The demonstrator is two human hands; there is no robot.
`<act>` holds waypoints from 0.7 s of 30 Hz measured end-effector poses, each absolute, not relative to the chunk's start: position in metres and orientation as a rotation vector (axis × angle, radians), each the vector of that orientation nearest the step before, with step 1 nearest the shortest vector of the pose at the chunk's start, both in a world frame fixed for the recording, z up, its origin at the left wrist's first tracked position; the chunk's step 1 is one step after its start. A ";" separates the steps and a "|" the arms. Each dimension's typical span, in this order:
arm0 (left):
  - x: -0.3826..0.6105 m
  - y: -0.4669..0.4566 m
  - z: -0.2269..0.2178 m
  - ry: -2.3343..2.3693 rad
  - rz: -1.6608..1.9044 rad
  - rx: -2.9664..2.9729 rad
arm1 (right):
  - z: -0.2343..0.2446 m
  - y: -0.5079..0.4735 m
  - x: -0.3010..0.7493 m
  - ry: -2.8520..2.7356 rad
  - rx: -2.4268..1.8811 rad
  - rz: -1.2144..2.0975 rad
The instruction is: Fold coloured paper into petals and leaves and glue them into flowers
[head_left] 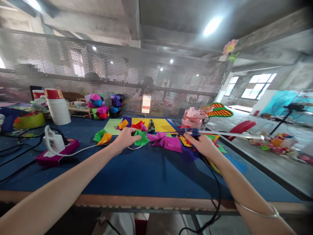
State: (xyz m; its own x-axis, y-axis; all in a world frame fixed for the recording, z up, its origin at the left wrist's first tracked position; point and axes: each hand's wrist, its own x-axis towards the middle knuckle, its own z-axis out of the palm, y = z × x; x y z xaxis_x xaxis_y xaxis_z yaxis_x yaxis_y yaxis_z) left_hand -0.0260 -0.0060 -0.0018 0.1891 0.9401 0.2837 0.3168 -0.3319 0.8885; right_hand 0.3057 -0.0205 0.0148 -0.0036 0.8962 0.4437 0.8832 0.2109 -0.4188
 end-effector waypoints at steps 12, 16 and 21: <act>-0.026 -0.004 -0.005 1.151 1.122 1.794 | -0.007 -0.008 0.296 -1.932 -1.892 0.141; -0.028 -0.003 -0.007 1.174 1.120 1.824 | -0.002 -0.013 0.293 -2.025 -1.922 0.095; -0.028 -0.005 -0.003 1.195 1.134 1.809 | 0.011 -0.062 0.301 -2.206 -1.815 -0.174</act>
State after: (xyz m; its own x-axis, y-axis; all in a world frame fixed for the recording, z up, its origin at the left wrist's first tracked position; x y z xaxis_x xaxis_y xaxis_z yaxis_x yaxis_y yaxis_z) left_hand -0.0279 -0.0048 -0.0035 0.1984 0.9351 0.2935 0.3416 -0.3466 0.8736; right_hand 0.3010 -0.0620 0.0112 -0.1724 0.9418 0.2886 0.9755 0.2040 -0.0830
